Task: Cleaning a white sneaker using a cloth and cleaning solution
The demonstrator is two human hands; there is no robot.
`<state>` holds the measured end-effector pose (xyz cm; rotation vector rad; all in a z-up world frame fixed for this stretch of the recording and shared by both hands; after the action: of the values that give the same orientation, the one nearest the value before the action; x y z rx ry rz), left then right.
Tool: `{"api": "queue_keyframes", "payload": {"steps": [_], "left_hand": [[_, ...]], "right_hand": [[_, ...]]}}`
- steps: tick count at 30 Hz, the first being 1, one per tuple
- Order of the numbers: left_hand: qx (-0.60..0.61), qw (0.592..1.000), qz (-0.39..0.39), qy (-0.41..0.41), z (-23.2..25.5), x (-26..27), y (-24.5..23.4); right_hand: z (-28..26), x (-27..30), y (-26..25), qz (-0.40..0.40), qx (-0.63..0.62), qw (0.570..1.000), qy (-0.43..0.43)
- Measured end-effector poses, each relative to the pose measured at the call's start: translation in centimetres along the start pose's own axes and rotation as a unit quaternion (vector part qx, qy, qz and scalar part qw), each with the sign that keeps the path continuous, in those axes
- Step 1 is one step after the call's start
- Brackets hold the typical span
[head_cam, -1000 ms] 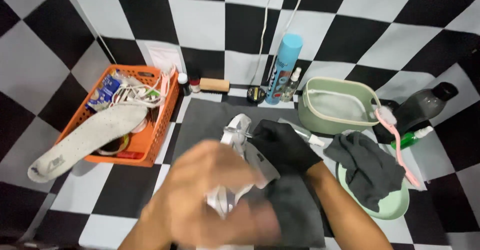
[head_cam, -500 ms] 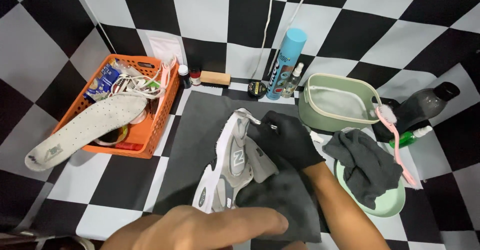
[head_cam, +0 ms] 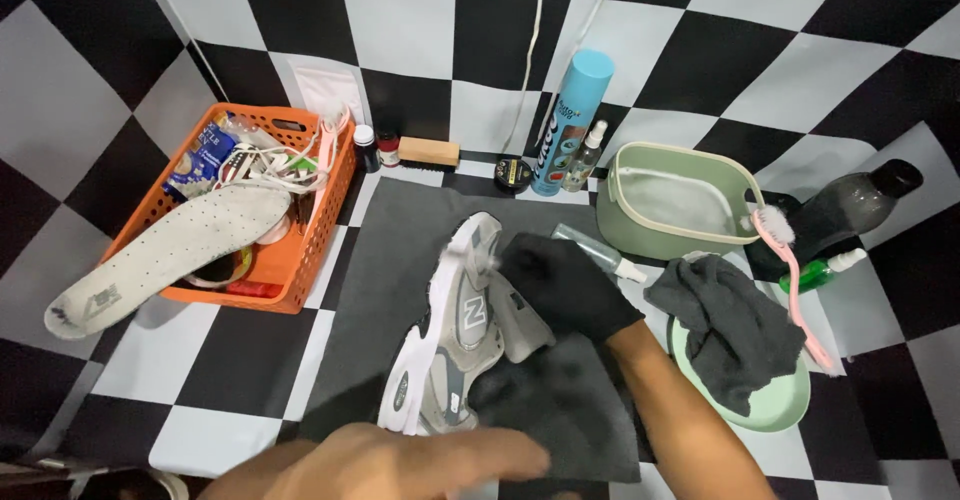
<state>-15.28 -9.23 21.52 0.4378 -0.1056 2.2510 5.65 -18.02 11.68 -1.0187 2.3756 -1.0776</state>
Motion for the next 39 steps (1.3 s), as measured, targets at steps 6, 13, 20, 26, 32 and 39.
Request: {"api": "queue_keyframes", "payload": {"steps": [6, 13, 20, 26, 32, 39], "left_hand": [[-0.429, 0.840, 0.248, 0.222, 0.0, -0.8, -2.4], [-0.260, 0.889, 0.349, -0.142, -17.7, -1.3, -8.9], [-0.266, 0.862, 0.430, -0.035, -23.0, -1.4, -9.7], [-0.157, 0.862, 0.463, 0.132, -16.9, 1.4, -10.5], [-0.128, 0.817, 0.504, 0.250, -12.6, 1.9, -12.9], [-0.030, 0.787, 0.571, 0.231, -16.3, -0.2, -15.8]], "right_hand": [[5.7, -2.1, 0.2, 0.076, -0.012, 0.997, 0.004], [10.1, -4.1, 3.4, 0.077, -0.119, 0.990, 0.026], [9.2, -4.0, 4.3, 0.113, -0.179, 0.977, -0.003], [10.5, -4.4, 5.0, 0.159, -0.126, 0.976, -0.079], [9.6, -4.2, 4.4, 0.143, -0.142, 0.979, -0.041], [4.9, -2.4, 3.0, 0.159, -0.089, 0.978, -0.104]]}}
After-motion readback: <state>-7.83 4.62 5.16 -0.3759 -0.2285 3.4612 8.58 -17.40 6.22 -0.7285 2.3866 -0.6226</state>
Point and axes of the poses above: each hand's wrist, its own x-axis away from the middle knuckle, its own y-axis out of the palm, z = x × y, the point moved 10 cm from there along -x, towards the middle knuckle, and after that the axes turned 13 degrees about -z, right-handed, at the moved point
